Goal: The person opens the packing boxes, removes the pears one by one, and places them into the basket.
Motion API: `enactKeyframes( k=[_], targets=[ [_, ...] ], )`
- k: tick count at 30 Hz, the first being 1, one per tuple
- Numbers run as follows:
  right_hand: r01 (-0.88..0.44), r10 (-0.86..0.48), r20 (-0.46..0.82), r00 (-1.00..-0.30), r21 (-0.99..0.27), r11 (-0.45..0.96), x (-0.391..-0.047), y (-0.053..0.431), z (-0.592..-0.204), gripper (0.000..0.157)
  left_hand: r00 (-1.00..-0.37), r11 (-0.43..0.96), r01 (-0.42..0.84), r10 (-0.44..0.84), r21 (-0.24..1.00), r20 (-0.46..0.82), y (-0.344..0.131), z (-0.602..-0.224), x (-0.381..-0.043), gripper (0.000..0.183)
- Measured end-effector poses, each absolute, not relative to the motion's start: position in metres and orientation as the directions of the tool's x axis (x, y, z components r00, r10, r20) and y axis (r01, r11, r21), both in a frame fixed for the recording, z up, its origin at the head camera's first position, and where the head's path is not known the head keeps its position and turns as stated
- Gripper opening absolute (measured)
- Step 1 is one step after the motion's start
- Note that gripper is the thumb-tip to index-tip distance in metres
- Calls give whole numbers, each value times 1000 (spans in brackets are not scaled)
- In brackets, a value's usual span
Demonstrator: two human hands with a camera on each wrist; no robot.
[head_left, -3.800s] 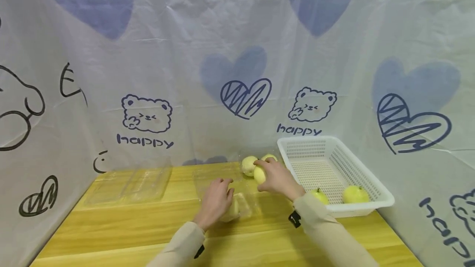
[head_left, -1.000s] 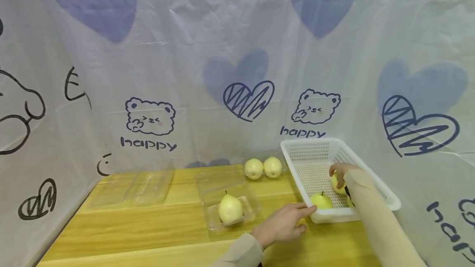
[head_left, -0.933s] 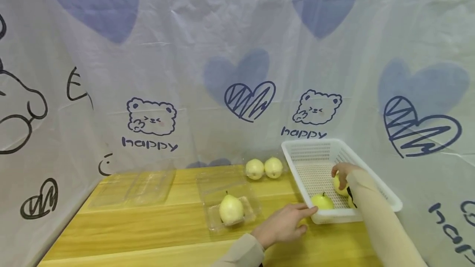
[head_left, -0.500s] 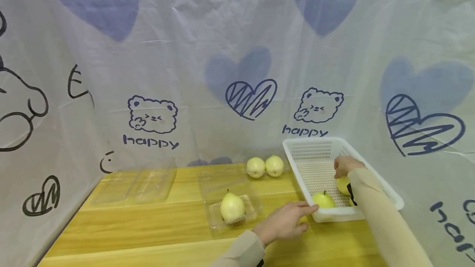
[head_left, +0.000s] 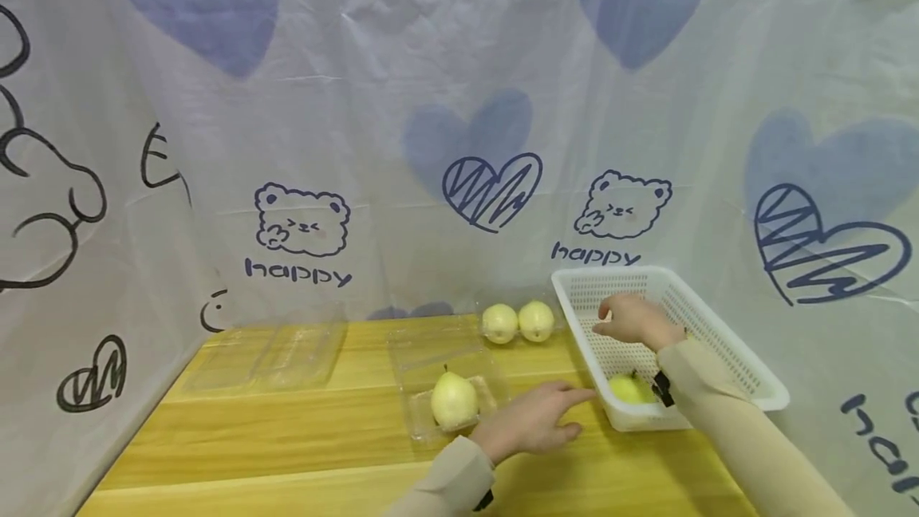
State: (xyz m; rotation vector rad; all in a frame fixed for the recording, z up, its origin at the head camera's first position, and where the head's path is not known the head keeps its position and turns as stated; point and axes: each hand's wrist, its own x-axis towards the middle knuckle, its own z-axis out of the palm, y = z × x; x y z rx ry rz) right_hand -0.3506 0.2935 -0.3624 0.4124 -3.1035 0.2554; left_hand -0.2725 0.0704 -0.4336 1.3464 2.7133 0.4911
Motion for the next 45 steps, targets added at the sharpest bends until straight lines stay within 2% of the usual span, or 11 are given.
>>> enactKeyframes(
  k=[7,16,24,31,40,45],
  targets=[
    [-260,-246,91,-965,-208,943,-337,274,-367,34,-654,593,738,747,323,124,43,-428,-275,44],
    [-291,-261,152,-953,-230,929,-323,245,-377,30,-739,658,666,646,351,190,9,-422,-285,39],
    [-321,-282,188,-941,-224,920,-300,225,-389,29,-787,651,616,527,444,320,-32,-426,-286,28],
    [-332,-282,211,-936,-256,908,-283,206,-405,29,-799,663,600,474,448,369,-61,-433,-288,24],
    [-423,-327,417,-848,-159,892,-275,193,-430,25,-824,729,550,398,406,403,-89,-443,-283,21],
    [-414,-311,484,-818,-118,903,-269,193,-437,24,-807,763,549,379,340,453,-97,-450,-284,19]
  ],
)
